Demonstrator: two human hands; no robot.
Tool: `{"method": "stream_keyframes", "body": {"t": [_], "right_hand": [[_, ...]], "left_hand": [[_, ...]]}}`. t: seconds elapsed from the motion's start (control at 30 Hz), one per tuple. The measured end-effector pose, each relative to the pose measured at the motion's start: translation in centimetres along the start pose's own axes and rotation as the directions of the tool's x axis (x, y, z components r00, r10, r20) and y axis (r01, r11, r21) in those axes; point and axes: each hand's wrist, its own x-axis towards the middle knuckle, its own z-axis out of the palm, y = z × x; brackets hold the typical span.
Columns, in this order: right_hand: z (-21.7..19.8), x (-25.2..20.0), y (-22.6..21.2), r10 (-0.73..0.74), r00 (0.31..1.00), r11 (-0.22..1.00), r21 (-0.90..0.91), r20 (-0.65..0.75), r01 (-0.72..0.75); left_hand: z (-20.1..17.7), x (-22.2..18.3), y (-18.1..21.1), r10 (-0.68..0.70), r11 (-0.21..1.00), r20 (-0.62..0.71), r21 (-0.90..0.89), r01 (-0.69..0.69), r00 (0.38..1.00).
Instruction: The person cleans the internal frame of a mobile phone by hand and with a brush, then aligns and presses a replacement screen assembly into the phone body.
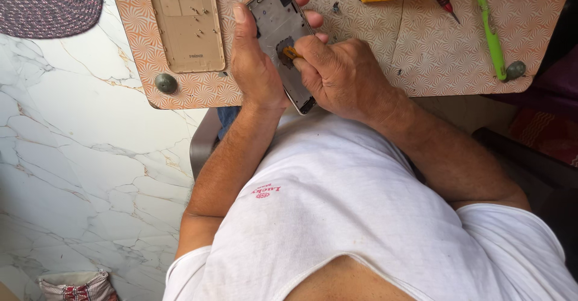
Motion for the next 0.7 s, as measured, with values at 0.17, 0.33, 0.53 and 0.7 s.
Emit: {"method": "stream_keyframes", "body": {"t": [0.17, 0.33, 0.53, 0.7], "right_hand": [[0.0, 0.0, 0.1, 0.016, 1.0, 1.0, 0.019, 0.022, -0.017], [-0.3, 0.1, 0.4, -0.031, 0.998, 0.997, 0.079, 0.048, 0.027], [-0.4, -0.6, -0.3, 0.053, 0.998, 0.989, 0.139, 0.034, -0.057], [-0.2, -0.4, -0.8, 0.111, 0.994, 0.989, 0.099, 0.01, -0.111]], "left_hand": [[0.0, 0.1, 0.0, -0.009, 1.0, -0.021, -0.001, 0.009, 1.0], [-0.3, 0.2, 0.3, -0.03, 0.999, -0.005, -0.03, 0.03, 1.0], [-0.3, 0.5, 0.7, -0.051, 0.996, 0.014, -0.078, 0.052, 0.999], [-0.3, 0.5, 0.7, -0.055, 0.996, 0.013, -0.064, 0.056, 0.998]]}}
